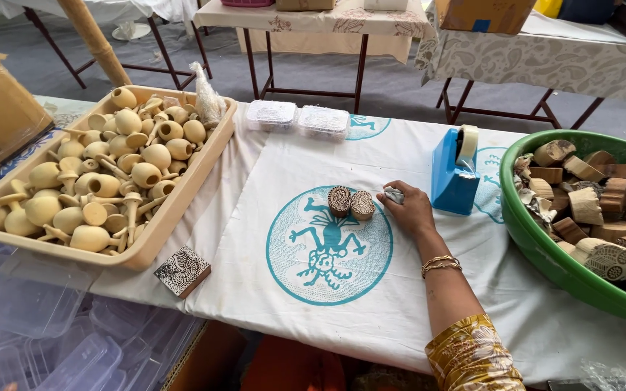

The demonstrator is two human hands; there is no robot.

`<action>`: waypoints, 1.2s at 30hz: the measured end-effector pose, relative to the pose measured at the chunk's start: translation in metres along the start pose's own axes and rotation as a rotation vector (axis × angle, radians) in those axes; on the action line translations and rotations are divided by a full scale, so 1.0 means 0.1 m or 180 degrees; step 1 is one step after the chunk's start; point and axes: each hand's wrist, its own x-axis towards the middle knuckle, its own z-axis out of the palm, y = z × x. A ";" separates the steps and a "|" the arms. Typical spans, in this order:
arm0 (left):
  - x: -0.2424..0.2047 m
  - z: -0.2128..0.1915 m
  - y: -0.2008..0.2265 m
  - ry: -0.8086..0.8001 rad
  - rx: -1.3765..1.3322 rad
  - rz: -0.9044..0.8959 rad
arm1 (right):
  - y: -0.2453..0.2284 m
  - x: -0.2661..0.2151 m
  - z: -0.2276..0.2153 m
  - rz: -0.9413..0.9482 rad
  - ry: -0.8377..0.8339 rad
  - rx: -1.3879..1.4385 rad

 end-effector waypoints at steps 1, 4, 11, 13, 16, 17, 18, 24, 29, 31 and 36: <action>-0.09 0.06 -0.03 0.0041 -0.0050 -0.0011 | -0.02 -0.01 -0.01 0.0042 -0.0012 -0.0007; -0.43 0.35 0.11 0.0147 -0.0220 -0.0017 | -0.05 -0.02 -0.02 0.0077 -0.0010 -0.0009; 0.64 -0.34 2.74 -0.3982 0.3691 -0.0683 | 0.04 0.04 0.03 0.0016 -0.0031 -0.0098; 0.72 -0.29 2.74 -0.4253 0.3637 -0.0865 | 0.07 0.05 0.04 -0.0098 0.0054 -0.0074; 0.30 0.04 1.90 -0.3871 0.3702 -0.0353 | 0.05 0.03 0.04 0.0017 -0.0011 -0.0055; 0.29 0.03 1.82 -0.3858 0.3702 -0.0349 | 0.04 0.03 0.04 0.0014 0.0001 -0.0051; 0.30 0.03 1.73 -0.3706 0.3643 -0.0367 | 0.04 0.03 0.03 -0.0011 0.0008 -0.0044; 0.06 0.38 0.08 -0.1656 0.0905 -0.0185 | 0.11 0.04 0.05 -0.0183 0.0181 0.0011; 1.39 -0.48 2.36 -0.1125 -0.1050 -0.0046 | 0.10 0.06 0.02 -0.0079 0.0417 0.0597; 1.39 -0.80 4.18 -0.1037 -0.1548 -0.0083 | 0.22 0.14 0.08 -0.0261 0.0727 0.0988; 1.97 0.35 5.29 -0.1852 -0.3731 -0.0351 | 0.06 0.04 -0.09 0.0257 -0.0042 0.2317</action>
